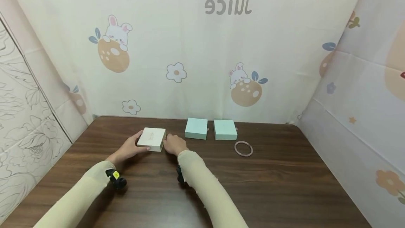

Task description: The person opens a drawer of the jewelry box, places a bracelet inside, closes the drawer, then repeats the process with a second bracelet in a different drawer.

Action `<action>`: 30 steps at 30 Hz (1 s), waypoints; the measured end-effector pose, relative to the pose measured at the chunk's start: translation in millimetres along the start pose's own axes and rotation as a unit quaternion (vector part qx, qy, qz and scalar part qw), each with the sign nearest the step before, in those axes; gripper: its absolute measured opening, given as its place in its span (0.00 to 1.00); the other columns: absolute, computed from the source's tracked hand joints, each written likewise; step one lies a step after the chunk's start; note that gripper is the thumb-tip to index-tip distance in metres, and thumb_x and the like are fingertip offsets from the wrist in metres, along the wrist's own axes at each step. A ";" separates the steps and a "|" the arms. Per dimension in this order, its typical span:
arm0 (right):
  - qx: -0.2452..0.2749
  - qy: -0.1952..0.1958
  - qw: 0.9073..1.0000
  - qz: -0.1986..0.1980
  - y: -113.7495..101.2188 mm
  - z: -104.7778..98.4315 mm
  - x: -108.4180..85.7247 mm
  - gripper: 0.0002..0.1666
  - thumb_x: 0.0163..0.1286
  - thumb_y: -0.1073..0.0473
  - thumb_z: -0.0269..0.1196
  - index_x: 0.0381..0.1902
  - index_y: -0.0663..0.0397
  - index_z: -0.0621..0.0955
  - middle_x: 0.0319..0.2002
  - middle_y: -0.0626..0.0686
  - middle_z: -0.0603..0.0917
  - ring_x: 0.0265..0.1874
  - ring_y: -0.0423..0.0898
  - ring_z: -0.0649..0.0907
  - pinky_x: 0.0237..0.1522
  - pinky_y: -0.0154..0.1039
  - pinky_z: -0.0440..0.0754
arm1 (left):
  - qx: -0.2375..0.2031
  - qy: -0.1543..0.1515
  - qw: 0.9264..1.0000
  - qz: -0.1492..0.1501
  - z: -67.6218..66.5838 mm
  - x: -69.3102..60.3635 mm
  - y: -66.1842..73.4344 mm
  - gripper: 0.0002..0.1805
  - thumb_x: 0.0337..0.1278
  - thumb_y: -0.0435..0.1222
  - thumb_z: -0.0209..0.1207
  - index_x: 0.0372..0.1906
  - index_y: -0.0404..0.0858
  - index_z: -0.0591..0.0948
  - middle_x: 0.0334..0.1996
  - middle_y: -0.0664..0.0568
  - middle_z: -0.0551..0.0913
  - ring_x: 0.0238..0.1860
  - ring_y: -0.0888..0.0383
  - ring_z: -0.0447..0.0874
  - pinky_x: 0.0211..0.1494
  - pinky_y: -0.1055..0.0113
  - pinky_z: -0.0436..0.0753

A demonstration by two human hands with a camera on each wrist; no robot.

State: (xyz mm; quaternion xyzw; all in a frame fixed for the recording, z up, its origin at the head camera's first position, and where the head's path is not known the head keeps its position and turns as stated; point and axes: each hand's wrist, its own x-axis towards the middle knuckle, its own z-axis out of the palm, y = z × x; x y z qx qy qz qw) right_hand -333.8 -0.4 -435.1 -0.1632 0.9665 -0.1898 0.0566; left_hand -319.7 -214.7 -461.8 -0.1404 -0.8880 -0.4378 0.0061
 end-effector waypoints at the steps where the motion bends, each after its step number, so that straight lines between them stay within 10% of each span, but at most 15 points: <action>1: 0.001 -0.003 1.000 0.001 -0.2 1.0 0.7 0.17 0.77 0.51 0.45 0.40 0.56 0.77 0.25 0.51 0.75 0.23 0.47 0.74 0.27 0.41 0.71 | -0.002 0.002 1.000 0.000 0.6 0.3 0.4 0.52 0.50 0.40 0.69 0.70 0.21 0.50 0.69 0.28 0.52 0.69 0.36 0.51 0.67 0.45 0.56; 30: 0.004 -0.002 1.000 -0.010 4.5 -1.2 -1.3 0.15 0.77 0.59 0.44 0.39 0.55 0.78 0.24 0.50 0.74 0.21 0.45 0.71 0.24 0.38 0.69 | -0.010 0.054 0.998 0.013 16.4 -2.0 16.7 0.46 0.45 0.33 0.72 0.67 0.22 0.60 0.63 0.31 0.68 0.62 0.39 0.68 0.59 0.49 0.70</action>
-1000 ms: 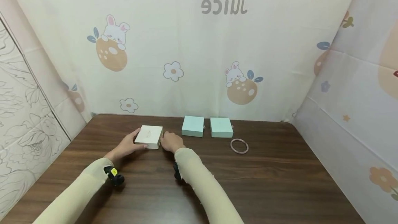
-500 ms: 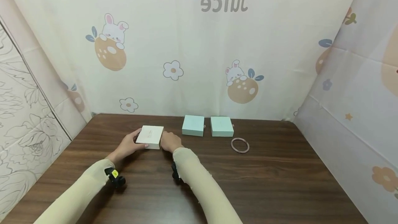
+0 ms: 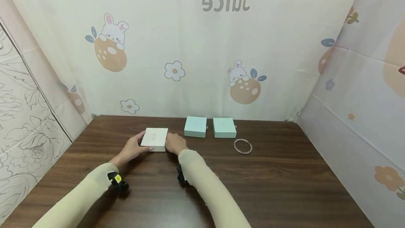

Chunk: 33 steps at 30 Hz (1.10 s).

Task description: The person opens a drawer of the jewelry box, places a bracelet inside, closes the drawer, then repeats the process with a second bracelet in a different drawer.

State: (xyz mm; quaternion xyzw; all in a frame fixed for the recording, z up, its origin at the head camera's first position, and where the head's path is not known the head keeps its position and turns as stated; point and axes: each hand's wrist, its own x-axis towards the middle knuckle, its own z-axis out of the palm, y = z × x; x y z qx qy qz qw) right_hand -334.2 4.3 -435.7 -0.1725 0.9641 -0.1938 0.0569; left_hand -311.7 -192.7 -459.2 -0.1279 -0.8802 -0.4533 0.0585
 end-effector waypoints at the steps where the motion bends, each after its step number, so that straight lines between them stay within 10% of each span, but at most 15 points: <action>1: 0.002 0.000 1.000 0.002 0.5 -0.8 -1.0 0.15 0.77 0.59 0.44 0.39 0.55 0.77 0.24 0.50 0.74 0.21 0.45 0.71 0.24 0.38 0.69 | -0.001 0.000 1.000 0.002 0.7 -0.5 1.2 0.46 0.45 0.33 0.72 0.68 0.22 0.60 0.63 0.31 0.67 0.62 0.39 0.68 0.60 0.49 0.69; 33: -0.011 0.019 1.000 -0.021 48.2 -35.6 -68.5 0.16 0.77 0.60 0.44 0.30 0.53 0.75 0.19 0.50 0.71 0.17 0.43 0.69 0.22 0.38 0.67 | -0.020 0.030 0.999 0.024 54.0 -24.8 62.1 0.46 0.39 0.33 0.75 0.64 0.20 0.65 0.58 0.31 0.73 0.59 0.42 0.72 0.56 0.52 0.73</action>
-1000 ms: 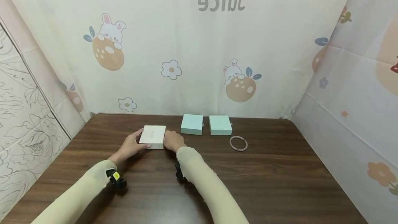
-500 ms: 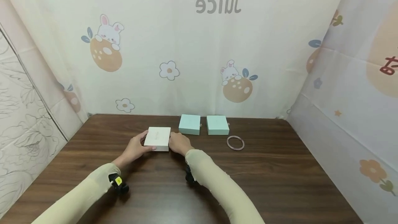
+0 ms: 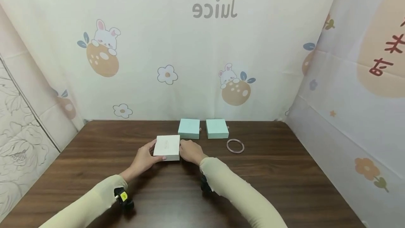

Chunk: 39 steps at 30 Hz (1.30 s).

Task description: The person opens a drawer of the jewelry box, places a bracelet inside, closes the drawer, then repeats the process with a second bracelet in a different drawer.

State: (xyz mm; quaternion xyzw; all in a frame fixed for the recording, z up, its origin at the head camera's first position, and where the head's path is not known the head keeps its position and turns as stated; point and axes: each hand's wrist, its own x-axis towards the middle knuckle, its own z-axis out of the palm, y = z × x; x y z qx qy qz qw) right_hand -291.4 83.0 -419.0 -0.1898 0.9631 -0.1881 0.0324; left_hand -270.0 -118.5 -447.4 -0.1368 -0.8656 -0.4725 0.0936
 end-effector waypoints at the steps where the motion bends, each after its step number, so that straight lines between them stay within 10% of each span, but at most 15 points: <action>1: 0.000 0.002 1.000 0.000 1.8 -0.1 -2.8 0.15 0.77 0.60 0.44 0.31 0.52 0.75 0.19 0.49 0.71 0.17 0.43 0.69 0.22 0.38 0.67 | 0.002 0.001 1.000 0.003 2.4 -1.6 1.7 0.46 0.39 0.33 0.75 0.64 0.20 0.65 0.58 0.31 0.73 0.59 0.42 0.73 0.57 0.52 0.73; 39: 0.012 0.018 1.000 -0.001 37.2 -3.0 -76.0 0.12 0.75 0.61 0.49 0.33 0.54 0.77 0.17 0.47 0.71 0.15 0.41 0.69 0.20 0.37 0.67 | 0.002 -0.001 0.999 0.052 57.6 -48.6 38.0 0.46 0.38 0.33 0.75 0.63 0.19 0.65 0.58 0.28 0.71 0.59 0.37 0.70 0.57 0.48 0.71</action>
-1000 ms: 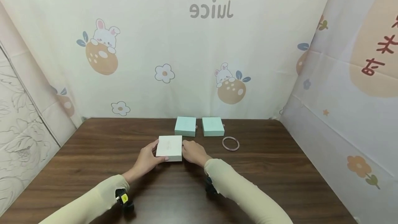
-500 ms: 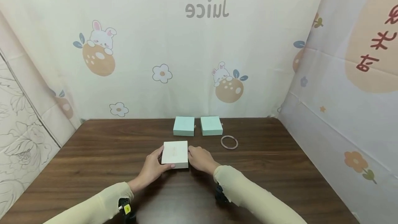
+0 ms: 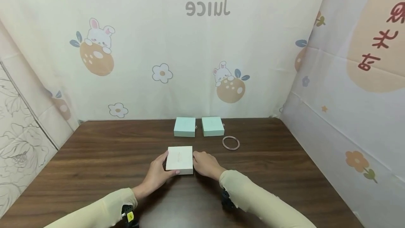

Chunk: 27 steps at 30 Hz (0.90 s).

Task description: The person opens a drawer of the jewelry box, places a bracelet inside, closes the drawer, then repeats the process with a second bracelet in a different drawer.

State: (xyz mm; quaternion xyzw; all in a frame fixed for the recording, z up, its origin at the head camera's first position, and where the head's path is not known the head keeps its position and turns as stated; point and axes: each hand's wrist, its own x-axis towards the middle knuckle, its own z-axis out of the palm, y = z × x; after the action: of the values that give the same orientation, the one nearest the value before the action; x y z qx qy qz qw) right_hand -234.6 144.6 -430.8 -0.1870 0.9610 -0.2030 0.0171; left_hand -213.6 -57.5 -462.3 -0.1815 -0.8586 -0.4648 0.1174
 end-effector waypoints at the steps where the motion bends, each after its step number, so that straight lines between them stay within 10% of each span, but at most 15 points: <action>1: 0.000 -0.001 1.000 0.000 0.2 0.6 0.0 0.12 0.75 0.61 0.49 0.33 0.54 0.77 0.17 0.46 0.71 0.15 0.41 0.69 0.20 0.37 0.68 | 0.000 -0.001 1.000 -0.002 0.4 -0.8 -0.6 0.46 0.39 0.33 0.75 0.63 0.19 0.65 0.58 0.28 0.71 0.59 0.37 0.70 0.57 0.48 0.71; 27: -0.001 -0.010 1.000 0.001 3.3 3.3 1.1 0.12 0.75 0.61 0.50 0.30 0.51 0.75 0.18 0.46 0.71 0.17 0.41 0.69 0.21 0.38 0.68 | 0.015 -0.038 0.999 -0.021 -3.2 1.3 -3.7 0.53 0.36 0.37 0.77 0.66 0.21 0.60 0.58 0.30 0.70 0.57 0.38 0.70 0.55 0.46 0.71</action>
State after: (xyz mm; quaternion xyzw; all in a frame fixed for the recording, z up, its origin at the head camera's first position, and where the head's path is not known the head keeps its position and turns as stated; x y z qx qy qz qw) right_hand -236.5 145.8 -435.1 -0.1877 0.9613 -0.1999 0.0268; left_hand -216.3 -61.8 -462.9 -0.1794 -0.8730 -0.4467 0.0781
